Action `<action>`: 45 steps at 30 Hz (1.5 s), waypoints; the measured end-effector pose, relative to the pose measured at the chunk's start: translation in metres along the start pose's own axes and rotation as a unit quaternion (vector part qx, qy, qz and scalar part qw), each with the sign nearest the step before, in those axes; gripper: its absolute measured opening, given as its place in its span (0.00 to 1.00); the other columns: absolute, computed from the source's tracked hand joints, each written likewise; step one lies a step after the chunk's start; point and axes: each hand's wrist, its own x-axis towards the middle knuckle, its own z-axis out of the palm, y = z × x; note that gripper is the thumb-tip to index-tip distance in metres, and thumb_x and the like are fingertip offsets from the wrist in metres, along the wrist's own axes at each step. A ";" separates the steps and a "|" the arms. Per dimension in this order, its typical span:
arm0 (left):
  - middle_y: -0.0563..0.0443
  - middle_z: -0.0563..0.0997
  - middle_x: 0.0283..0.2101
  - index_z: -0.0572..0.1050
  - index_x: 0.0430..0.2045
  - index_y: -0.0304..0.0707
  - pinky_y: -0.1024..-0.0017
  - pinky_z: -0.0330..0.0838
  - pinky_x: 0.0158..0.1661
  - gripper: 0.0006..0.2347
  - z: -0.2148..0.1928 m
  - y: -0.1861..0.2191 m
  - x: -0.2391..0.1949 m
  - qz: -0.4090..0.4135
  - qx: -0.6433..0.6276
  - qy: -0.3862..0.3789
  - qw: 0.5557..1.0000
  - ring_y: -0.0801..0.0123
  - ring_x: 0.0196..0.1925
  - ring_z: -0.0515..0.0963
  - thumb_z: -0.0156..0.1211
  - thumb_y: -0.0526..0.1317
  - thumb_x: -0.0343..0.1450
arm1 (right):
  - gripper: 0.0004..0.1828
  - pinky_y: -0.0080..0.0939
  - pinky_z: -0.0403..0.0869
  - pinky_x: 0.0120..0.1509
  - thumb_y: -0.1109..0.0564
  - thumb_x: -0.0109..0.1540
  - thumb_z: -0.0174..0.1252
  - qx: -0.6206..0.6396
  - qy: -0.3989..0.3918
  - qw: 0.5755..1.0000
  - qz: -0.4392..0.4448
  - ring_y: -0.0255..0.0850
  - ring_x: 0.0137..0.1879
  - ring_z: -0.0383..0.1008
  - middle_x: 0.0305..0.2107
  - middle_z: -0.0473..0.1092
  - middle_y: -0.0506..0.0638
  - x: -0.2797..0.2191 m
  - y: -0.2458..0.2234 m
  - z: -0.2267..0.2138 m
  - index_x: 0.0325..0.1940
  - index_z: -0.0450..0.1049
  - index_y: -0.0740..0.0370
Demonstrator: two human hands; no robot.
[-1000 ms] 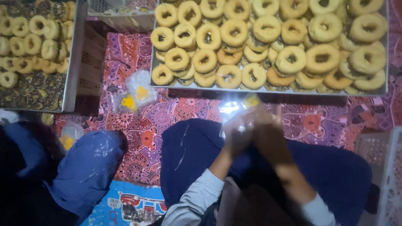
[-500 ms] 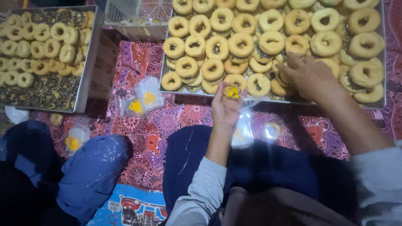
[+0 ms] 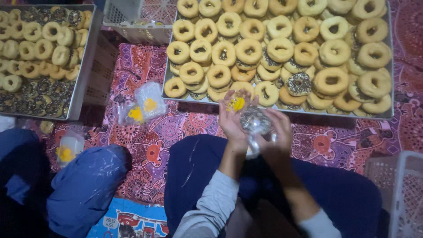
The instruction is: The person sits on a patterned mat and repeatedly picks ring-shaped cookies from a metal tray, places them into small clear plastic bags, and sets the filled bags aside. A second person works alongside, performing the same packaging task.
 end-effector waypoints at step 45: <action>0.34 0.85 0.46 0.81 0.45 0.25 0.66 0.79 0.51 0.10 -0.029 0.140 -0.174 0.275 0.688 0.134 0.658 0.56 0.48 0.85 0.57 0.34 0.76 | 0.18 0.41 0.77 0.54 0.54 0.65 0.61 -0.083 -0.423 0.875 0.219 0.44 0.44 0.81 0.37 0.80 0.58 -0.052 0.062 0.069 0.58 0.76 0.60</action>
